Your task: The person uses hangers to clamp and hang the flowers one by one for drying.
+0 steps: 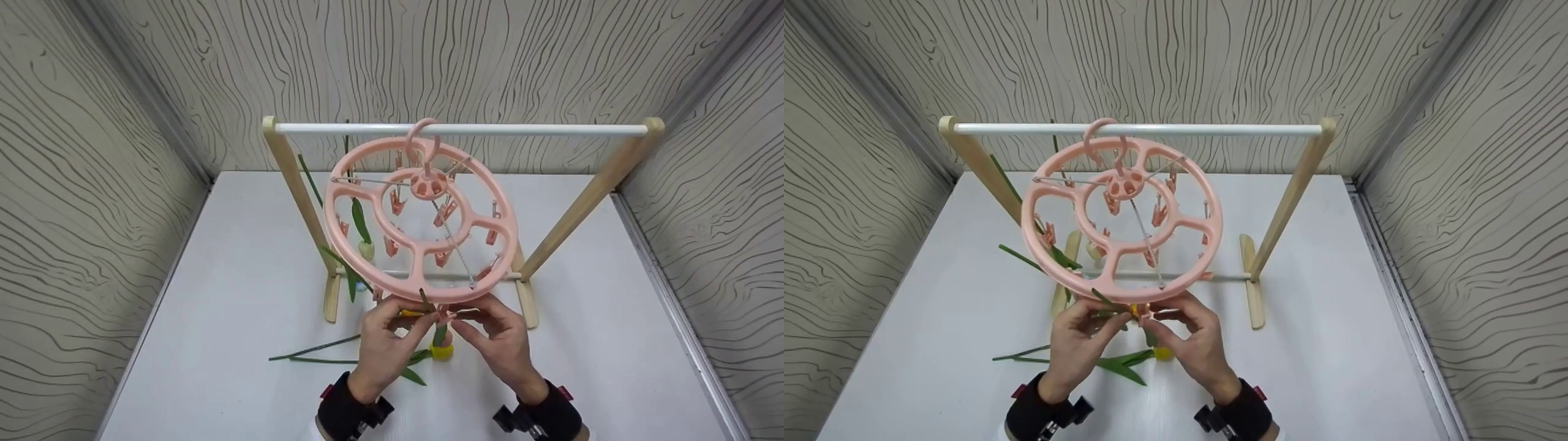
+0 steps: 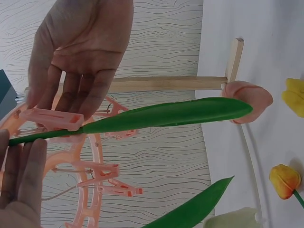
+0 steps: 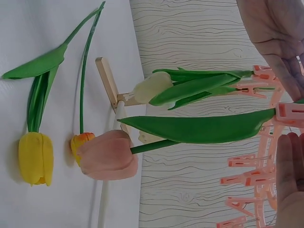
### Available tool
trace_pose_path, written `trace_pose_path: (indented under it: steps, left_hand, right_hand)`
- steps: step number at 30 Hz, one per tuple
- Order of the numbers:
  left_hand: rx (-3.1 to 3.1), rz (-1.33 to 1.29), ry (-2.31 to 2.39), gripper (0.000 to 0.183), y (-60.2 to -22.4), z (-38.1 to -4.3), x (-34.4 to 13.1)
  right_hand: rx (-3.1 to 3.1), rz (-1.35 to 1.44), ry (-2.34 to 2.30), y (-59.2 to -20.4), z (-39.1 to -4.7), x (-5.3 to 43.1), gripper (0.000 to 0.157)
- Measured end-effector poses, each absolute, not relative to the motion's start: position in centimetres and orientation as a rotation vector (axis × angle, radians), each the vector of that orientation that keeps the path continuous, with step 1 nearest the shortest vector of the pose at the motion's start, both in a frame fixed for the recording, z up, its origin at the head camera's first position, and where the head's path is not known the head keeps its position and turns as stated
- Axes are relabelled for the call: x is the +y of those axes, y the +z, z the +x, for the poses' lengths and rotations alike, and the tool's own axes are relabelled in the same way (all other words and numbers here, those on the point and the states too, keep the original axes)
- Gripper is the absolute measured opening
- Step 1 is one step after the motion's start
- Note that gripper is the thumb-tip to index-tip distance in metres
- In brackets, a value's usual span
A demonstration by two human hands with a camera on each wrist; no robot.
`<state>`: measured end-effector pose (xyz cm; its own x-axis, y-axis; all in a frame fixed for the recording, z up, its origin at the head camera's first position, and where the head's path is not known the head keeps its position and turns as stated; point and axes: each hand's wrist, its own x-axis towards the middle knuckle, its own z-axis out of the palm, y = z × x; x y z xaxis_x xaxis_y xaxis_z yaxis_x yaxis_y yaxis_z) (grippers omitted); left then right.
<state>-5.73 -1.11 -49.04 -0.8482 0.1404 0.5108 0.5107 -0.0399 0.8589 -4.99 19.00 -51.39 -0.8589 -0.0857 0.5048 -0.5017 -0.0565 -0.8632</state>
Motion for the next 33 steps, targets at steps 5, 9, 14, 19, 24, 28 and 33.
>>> trace_pose_path:
  steps: [5,9,14,19,24,28,33]
  left_hand:
    - [-1.982,-0.675,-1.969,0.023,-49.0,-5.9,-1.1]
    - [-1.985,-0.667,-1.993,0.021,-48.9,-6.0,-1.1]
    - [-1.974,-0.678,-2.000,0.016,-48.9,-6.1,-1.2]
    - [-1.966,-0.686,-1.979,0.015,-49.1,-6.0,-1.4]
    - [-2.004,-0.672,-1.961,0.014,-49.9,-5.7,-2.2]
    - [-2.077,-0.640,-1.961,0.011,-51.4,-5.4,-3.6]
    - [-2.274,-0.541,-1.918,0.010,-53.4,-5.0,-5.9]
  right_hand:
    - [-1.944,0.573,1.976,-52.4,-4.4,19.5,0.036]
    - [-1.972,0.530,1.946,-53.4,-3.5,19.7,0.033]
    - [-2.020,0.426,1.961,-54.6,-2.5,19.9,0.034]
    - [-2.098,0.308,1.957,-55.4,-1.8,19.8,0.032]
    - [-2.212,0.217,1.930,-56.2,-1.3,19.4,0.029]
    - [-2.264,0.285,1.892,-57.3,-1.2,19.1,0.027]
    - [-2.317,0.487,1.725,-58.8,-1.5,19.2,0.026]
